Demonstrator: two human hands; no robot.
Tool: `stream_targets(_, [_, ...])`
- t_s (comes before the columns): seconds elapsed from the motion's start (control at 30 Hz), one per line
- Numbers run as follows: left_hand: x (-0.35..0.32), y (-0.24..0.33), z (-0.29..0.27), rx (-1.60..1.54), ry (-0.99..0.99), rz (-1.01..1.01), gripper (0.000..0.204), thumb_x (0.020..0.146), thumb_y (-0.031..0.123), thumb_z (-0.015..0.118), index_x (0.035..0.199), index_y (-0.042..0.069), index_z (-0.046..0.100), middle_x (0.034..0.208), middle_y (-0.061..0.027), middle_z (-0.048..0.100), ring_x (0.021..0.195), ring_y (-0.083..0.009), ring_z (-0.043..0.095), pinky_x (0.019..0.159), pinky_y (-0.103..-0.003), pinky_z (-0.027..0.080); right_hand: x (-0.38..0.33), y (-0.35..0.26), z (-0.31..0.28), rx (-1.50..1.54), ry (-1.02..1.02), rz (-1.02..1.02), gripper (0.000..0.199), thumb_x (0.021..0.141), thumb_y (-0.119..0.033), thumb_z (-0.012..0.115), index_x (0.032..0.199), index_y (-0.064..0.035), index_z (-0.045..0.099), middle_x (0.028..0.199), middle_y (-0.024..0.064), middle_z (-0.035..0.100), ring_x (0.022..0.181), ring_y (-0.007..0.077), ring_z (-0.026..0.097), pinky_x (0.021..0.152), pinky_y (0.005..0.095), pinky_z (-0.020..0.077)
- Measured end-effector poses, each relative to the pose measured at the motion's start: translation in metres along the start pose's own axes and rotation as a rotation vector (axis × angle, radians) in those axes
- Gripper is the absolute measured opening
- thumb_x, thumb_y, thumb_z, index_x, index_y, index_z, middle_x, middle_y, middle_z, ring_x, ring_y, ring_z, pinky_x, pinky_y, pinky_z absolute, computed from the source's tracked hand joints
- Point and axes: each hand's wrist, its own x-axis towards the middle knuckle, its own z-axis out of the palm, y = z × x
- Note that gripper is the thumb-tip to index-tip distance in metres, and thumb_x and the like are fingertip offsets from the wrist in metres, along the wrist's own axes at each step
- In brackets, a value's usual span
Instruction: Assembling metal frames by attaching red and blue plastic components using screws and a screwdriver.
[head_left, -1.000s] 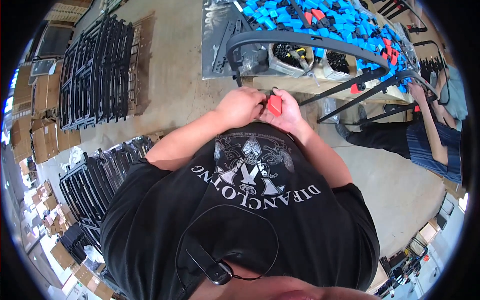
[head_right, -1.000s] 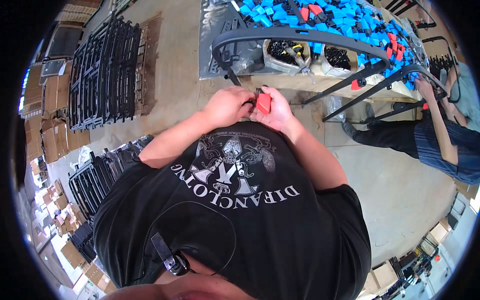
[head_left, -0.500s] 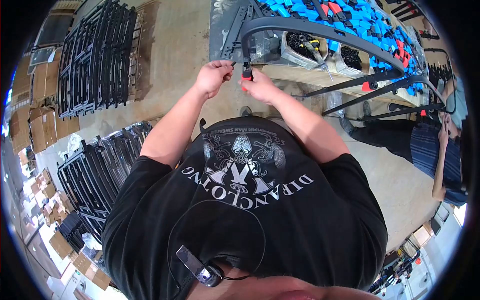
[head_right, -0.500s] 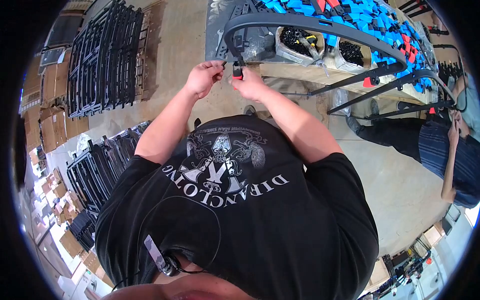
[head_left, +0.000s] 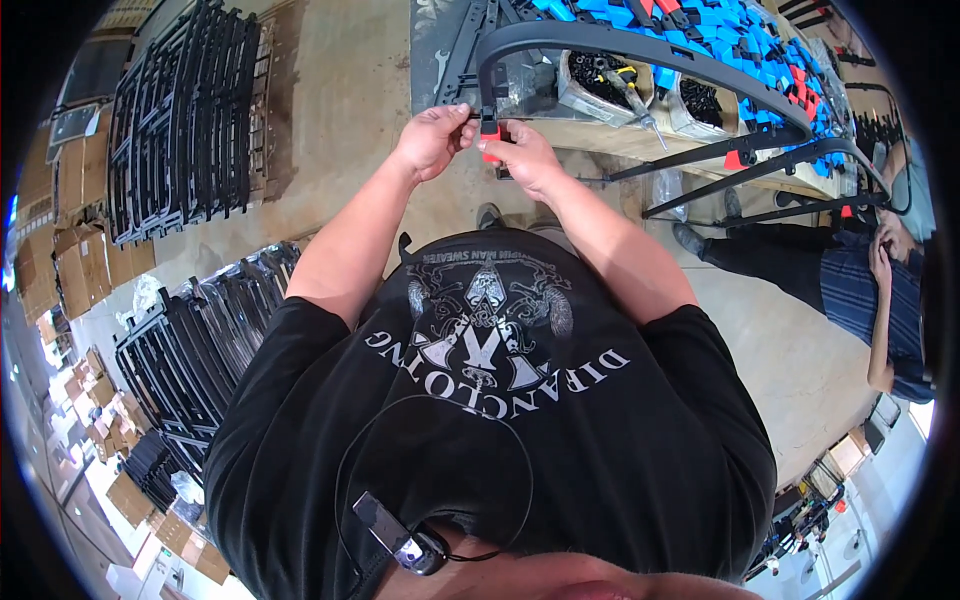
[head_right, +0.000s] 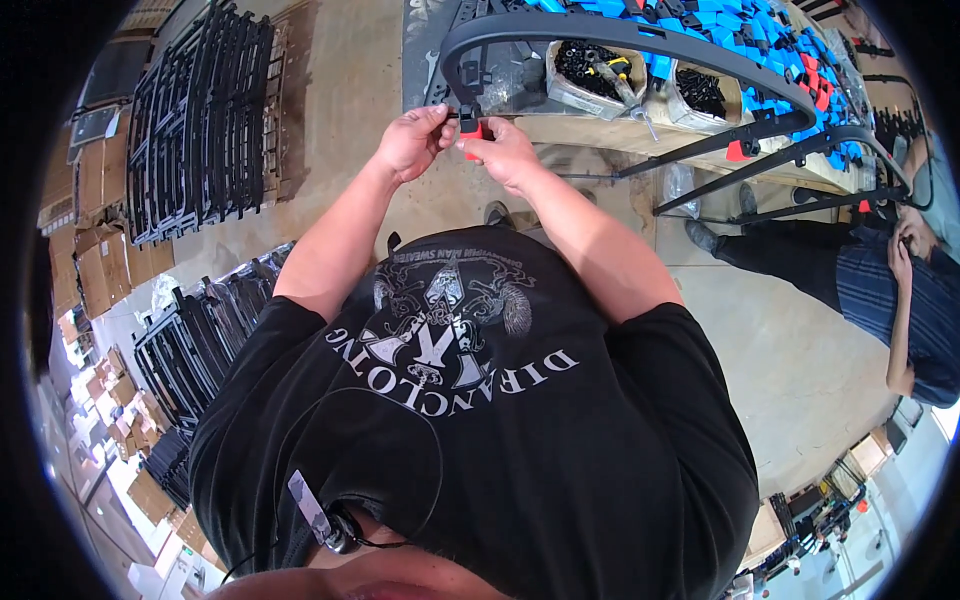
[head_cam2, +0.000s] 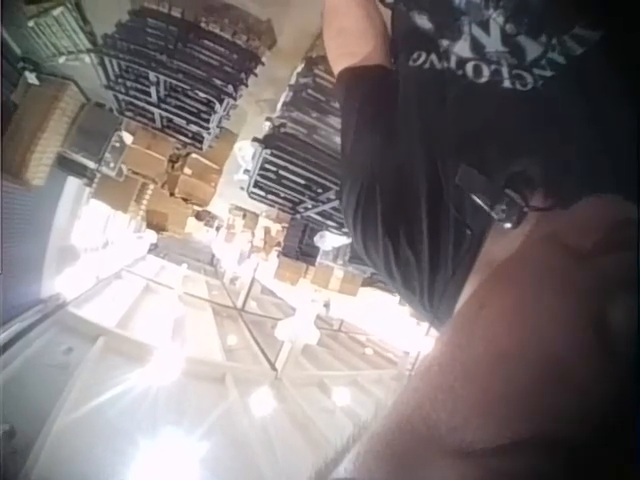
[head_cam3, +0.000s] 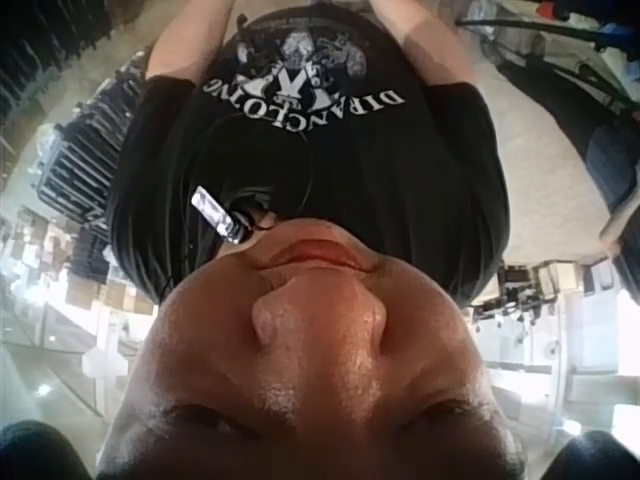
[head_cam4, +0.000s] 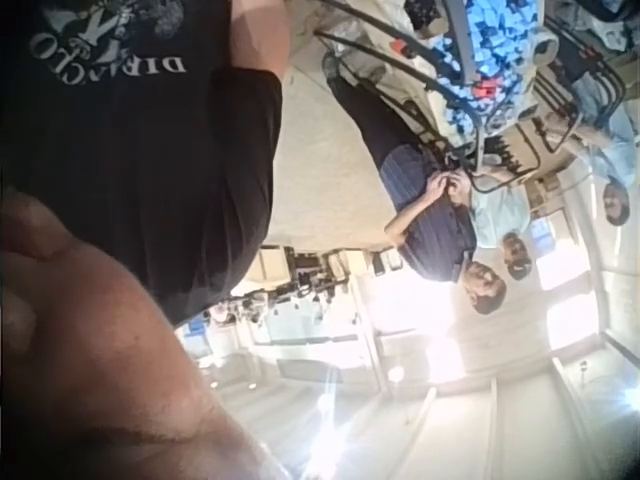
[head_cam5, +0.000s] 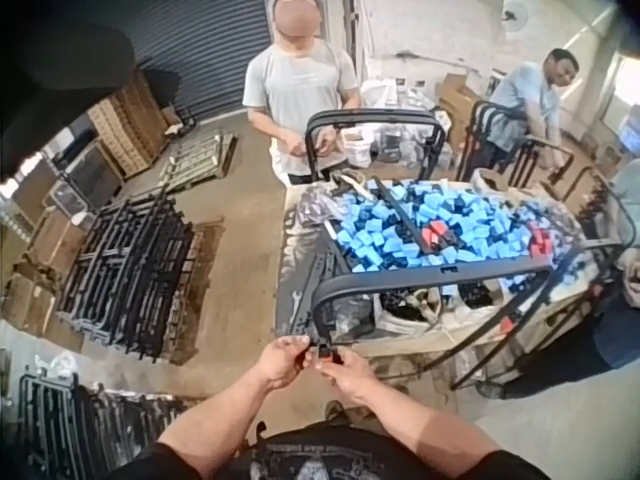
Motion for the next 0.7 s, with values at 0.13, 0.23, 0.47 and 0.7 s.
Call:
stream_targets(0.13, [0.007, -0.005, 0.003, -0.083, 0.007, -0.037, 0.019, 0.104, 0.021, 0.062, 0.099, 0.003, 0.065, 0.085, -0.0021, 0.065, 0.07, -0.0112, 0.056, 0.064, -0.026, 0.047, -0.001, 0.003, -0.001, 0.068, -0.015, -0.009, 0.04, 0.087, -0.025, 0.079, 0.118, -0.0022, 0.066, 0.106, 0.0061, 0.069, 0.09, 0.0131, 0.062, 0.076, 0.0282, 0.0511])
stream_targets(0.23, [0.003, -0.01, 0.006, -0.041, 0.129, 0.005, 0.019, 0.102, 0.021, 0.065, 0.095, 0.004, 0.066, 0.081, -0.0017, 0.064, 0.067, -0.011, 0.055, 0.059, -0.026, 0.045, -0.004, 0.002, -0.001, 0.124, -0.015, 0.039, 0.035, 0.088, -0.026, 0.078, 0.114, -0.004, 0.068, 0.102, 0.0044, 0.069, 0.089, 0.0121, 0.062, 0.075, 0.0285, 0.0507])
stream_targets(0.47, [-0.022, -0.03, 0.051, 0.374, 0.589, 0.22, 0.021, 0.101, 0.018, 0.066, 0.108, -0.001, 0.071, 0.083, -0.0038, 0.068, 0.067, -0.007, 0.055, 0.06, -0.024, 0.045, -0.008, 0.005, -0.003, 0.236, -0.021, 0.029, 0.028, 0.09, -0.023, 0.076, 0.111, -0.0067, 0.069, 0.1, 0.0026, 0.069, 0.09, 0.0118, 0.063, 0.075, 0.0292, 0.0504])
stream_targets(0.7, [-0.042, -0.045, 0.049, 0.34, 0.404, 0.319, 0.046, 0.1, 0.008, 0.061, 0.144, -0.004, 0.053, 0.106, -0.0028, 0.064, 0.089, -0.0086, 0.056, 0.08, -0.023, 0.048, -0.005, 0.008, -0.007, 0.293, -0.023, 0.066, 0.028, 0.091, -0.02, 0.074, 0.114, -0.0061, 0.068, 0.103, 0.003, 0.07, 0.093, 0.0129, 0.065, 0.079, 0.0291, 0.0512])
